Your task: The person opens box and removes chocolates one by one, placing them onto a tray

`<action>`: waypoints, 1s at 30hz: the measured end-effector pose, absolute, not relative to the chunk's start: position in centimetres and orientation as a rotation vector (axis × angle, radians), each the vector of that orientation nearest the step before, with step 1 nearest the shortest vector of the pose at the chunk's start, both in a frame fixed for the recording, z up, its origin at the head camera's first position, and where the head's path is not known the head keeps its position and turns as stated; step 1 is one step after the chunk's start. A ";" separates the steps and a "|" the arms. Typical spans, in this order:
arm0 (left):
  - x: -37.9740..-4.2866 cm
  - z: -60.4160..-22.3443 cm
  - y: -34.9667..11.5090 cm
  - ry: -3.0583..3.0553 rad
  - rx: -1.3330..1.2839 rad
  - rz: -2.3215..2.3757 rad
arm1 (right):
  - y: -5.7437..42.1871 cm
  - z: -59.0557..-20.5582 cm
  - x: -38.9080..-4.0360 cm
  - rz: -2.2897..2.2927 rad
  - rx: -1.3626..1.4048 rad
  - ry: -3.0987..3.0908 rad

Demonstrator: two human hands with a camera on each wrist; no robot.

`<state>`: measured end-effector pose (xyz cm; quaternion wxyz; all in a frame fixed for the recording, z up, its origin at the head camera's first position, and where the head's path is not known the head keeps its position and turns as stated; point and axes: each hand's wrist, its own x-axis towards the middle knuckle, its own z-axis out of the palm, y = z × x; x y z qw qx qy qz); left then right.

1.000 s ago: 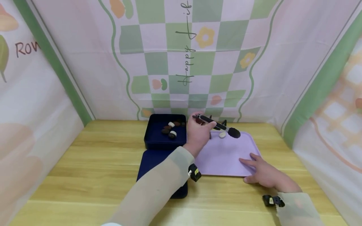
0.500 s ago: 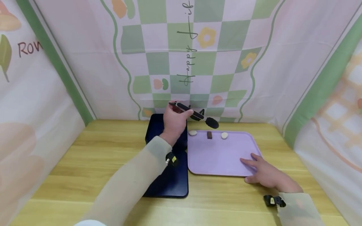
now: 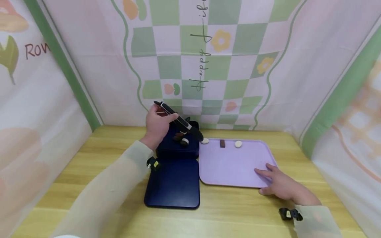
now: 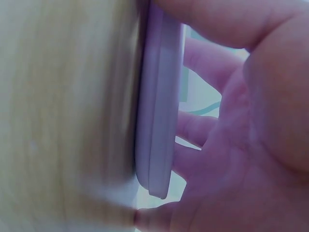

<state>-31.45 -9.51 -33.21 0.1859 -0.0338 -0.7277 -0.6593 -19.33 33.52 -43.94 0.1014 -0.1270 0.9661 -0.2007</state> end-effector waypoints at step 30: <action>-30.4 -35.1 -11.6 -2.150 0.015 -1.772 | 34.0 -42.1 -18.9 -0.504 -0.302 2.917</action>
